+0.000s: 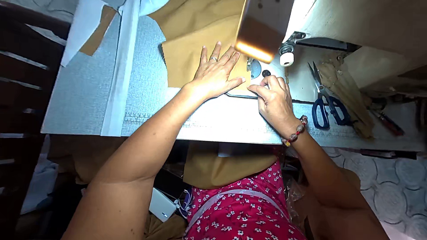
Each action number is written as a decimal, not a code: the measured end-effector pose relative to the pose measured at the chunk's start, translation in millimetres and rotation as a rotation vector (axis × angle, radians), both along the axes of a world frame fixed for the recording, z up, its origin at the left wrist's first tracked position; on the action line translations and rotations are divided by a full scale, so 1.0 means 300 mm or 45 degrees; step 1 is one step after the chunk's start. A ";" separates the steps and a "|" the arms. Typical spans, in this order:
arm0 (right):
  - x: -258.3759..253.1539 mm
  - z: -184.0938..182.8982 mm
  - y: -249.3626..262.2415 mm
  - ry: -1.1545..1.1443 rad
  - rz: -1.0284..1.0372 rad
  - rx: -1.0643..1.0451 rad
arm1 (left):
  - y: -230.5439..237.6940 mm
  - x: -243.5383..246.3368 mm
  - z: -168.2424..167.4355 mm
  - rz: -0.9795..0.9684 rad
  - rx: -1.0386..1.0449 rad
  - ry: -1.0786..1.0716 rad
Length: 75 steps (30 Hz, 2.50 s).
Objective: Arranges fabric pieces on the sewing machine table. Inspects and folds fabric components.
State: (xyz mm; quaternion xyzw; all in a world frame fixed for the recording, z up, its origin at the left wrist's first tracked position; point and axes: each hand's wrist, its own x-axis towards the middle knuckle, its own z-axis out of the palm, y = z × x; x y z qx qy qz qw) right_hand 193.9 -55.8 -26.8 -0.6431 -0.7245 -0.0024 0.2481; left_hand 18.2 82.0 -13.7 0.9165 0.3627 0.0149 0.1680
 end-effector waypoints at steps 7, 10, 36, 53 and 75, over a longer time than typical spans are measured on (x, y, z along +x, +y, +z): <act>0.000 -0.048 0.013 0.001 -0.075 0.079 | 0.083 0.030 0.009 0.023 -0.027 0.027; 0.001 -0.054 0.010 0.047 -0.080 0.113 | 0.115 0.041 0.006 0.029 -0.027 0.016; -0.132 0.033 0.085 0.028 0.057 -0.090 | 0.154 0.038 -0.002 0.105 -0.022 -0.278; -0.248 0.100 0.175 -0.204 -0.235 -0.583 | 0.163 -0.015 -0.026 0.122 0.274 -1.052; -0.203 0.109 0.168 -0.030 -0.154 -0.570 | 0.141 -0.066 0.047 0.465 0.076 0.134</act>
